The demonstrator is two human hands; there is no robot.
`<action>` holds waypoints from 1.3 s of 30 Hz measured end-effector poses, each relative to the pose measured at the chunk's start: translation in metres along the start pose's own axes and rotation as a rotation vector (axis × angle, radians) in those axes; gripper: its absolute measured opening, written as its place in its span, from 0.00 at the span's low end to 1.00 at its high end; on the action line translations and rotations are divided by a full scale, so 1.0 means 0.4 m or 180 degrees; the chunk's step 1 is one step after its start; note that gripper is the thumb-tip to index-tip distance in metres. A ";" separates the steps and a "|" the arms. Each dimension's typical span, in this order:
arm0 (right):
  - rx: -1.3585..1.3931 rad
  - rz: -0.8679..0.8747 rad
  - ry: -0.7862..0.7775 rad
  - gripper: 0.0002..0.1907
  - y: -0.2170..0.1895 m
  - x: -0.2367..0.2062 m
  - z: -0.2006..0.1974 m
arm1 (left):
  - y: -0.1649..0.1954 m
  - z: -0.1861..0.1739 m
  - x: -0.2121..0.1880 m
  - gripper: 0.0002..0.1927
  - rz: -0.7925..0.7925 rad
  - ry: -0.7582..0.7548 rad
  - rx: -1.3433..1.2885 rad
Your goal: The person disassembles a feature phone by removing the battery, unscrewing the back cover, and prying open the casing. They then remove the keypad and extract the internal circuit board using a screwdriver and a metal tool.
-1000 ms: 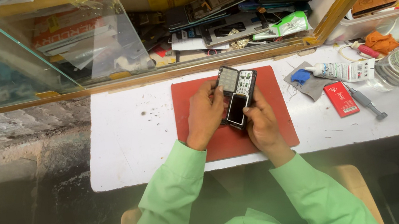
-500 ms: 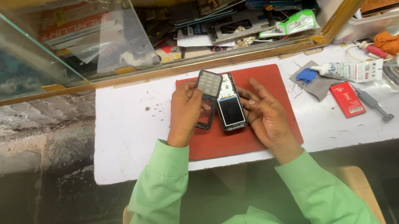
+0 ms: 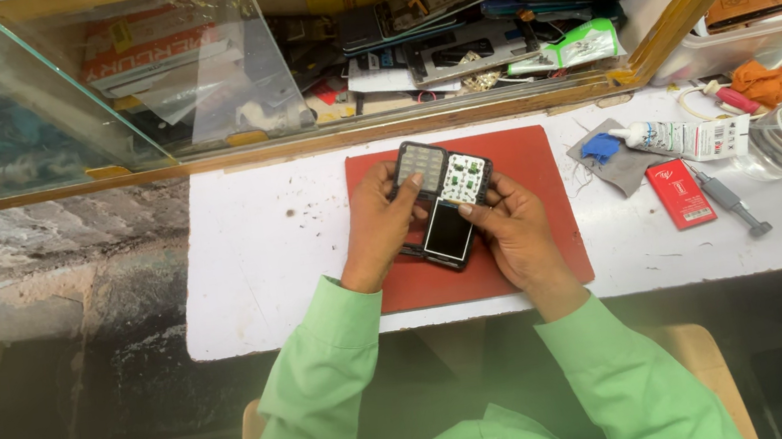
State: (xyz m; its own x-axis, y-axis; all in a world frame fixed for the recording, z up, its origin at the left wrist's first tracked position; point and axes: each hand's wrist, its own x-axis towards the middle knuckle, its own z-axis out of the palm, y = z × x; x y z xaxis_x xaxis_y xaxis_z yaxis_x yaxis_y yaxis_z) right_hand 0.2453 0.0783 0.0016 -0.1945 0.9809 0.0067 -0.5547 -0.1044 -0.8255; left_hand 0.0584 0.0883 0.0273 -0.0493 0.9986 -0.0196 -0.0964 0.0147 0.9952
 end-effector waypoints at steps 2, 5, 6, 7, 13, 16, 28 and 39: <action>-0.0070 -0.0048 0.0030 0.25 0.000 0.000 0.005 | 0.000 -0.002 0.002 0.09 0.0140 -0.0062 -0.0036; -0.0100 -0.0060 0.0068 0.24 0.000 -0.001 0.010 | -0.002 -0.005 0.002 0.09 0.0136 -0.0036 0.0115; -0.0098 -0.0053 0.0078 0.24 -0.001 -0.002 0.012 | -0.002 -0.006 0.002 0.09 0.0146 -0.0026 0.0124; -0.0112 -0.0046 0.0111 0.24 -0.001 -0.002 0.013 | -0.001 -0.006 0.002 0.10 0.0156 -0.0017 0.0134; -0.0169 -0.0046 0.0143 0.23 0.000 -0.001 0.009 | 0.005 -0.031 0.008 0.11 0.0351 0.0097 0.0099; -0.0145 -0.0027 0.0137 0.24 0.001 0.002 0.004 | 0.006 -0.061 0.013 0.11 0.0350 0.0109 0.0116; -0.0028 -0.0083 0.0191 0.27 0.002 0.003 -0.005 | 0.210 -0.439 0.024 0.20 -0.0726 0.0079 0.2371; 0.0135 -0.0230 0.0102 0.31 0.014 0.002 -0.023 | 0.228 -0.459 0.061 0.18 -0.0611 -0.0258 0.3804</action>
State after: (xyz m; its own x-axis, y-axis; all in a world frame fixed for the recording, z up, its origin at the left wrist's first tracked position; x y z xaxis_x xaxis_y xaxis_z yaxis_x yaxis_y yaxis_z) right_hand 0.2495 0.0801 -0.0083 -0.1270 0.9908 0.0468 -0.6003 -0.0392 -0.7988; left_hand -0.1339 0.1046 0.1003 -0.0684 0.9747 -0.2129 0.8849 0.1579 0.4382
